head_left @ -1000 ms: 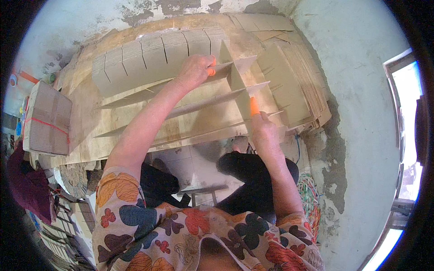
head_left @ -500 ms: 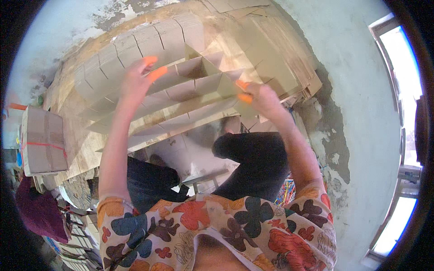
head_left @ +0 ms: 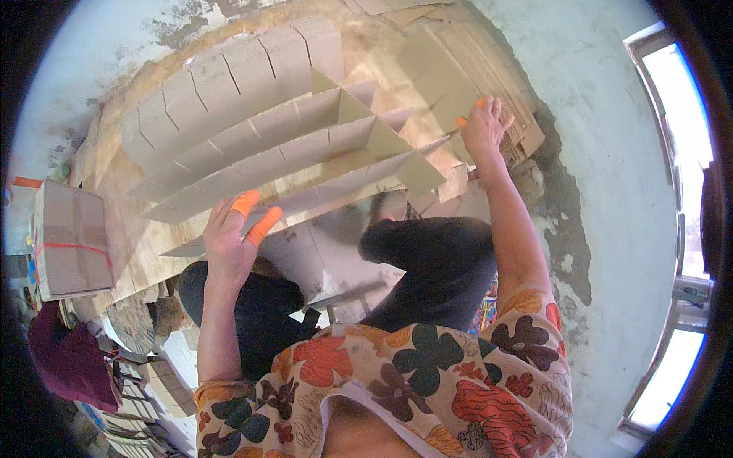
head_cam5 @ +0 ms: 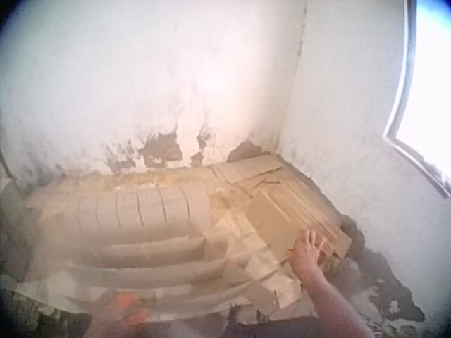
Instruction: The person sits on the floor and repeatedly folds pre-cut cardboard sheets into accordion-style dividers. They pick up each sheet, fold along scored lines, and place the finished divider into a growing stack on the table.
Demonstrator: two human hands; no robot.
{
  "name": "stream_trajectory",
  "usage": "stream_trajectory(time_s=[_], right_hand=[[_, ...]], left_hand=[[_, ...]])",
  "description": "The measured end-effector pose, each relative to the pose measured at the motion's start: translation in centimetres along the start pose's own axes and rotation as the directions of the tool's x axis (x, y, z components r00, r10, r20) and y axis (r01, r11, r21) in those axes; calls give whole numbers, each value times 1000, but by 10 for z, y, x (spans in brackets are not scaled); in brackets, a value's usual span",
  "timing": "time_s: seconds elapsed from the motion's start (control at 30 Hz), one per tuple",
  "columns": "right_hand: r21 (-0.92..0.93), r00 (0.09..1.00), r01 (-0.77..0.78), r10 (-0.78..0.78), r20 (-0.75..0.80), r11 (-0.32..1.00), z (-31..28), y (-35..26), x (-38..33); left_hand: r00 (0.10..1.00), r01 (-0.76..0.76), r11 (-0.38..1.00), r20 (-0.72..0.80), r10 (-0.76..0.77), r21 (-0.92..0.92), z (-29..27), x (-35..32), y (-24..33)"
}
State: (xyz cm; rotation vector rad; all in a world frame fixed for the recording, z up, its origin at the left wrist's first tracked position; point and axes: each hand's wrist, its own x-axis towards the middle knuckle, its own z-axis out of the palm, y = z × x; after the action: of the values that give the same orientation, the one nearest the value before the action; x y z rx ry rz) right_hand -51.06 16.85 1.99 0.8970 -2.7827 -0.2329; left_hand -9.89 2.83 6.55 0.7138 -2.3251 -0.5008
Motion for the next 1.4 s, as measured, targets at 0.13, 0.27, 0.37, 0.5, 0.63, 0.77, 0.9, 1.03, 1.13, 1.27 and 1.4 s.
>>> stream_trajectory(time_s=[0.13,0.27,0.37,0.5,0.63,0.77,0.9,1.03,1.13,1.27,1.4], right_hand=[[-15,993,37,-39,-113,999,14,6,7],[15,978,11,-8,-210,1000,15,2,16],[114,987,41,-23,-156,993,11,-11,12],[228,934,241,-162,-318,943,16,18,16],[442,925,186,-6,-379,878,-87,25,9],[825,993,67,46,-111,561,-143,34,5],[933,993,-93,-31,111,349,-133,17,-25],[927,974,-181,-68,214,328,-73,18,-31],[937,952,-267,-89,293,223,-71,18,-36],[963,979,-165,-82,186,215,-128,19,-45],[951,987,67,-161,-19,303,-175,-14,-70]], left_hand=[[1000,-13,1000,-7,13,-15,8,-4,-6],[998,-60,997,4,60,56,12,-4,-4],[993,-117,991,14,116,68,15,-8,-5],[990,-130,988,66,124,83,22,-9,-4],[989,-143,986,44,140,90,29,-3,-4],[985,-172,983,11,171,58,37,-4,-9],[989,-142,989,54,140,43,46,-9,-14],[989,-98,994,120,91,55,52,-10,-21],[992,-91,994,97,85,64,47,-9,-15],[992,-105,993,73,101,53,45,-5,-14],[987,-156,987,36,155,38,54,2,-5]])
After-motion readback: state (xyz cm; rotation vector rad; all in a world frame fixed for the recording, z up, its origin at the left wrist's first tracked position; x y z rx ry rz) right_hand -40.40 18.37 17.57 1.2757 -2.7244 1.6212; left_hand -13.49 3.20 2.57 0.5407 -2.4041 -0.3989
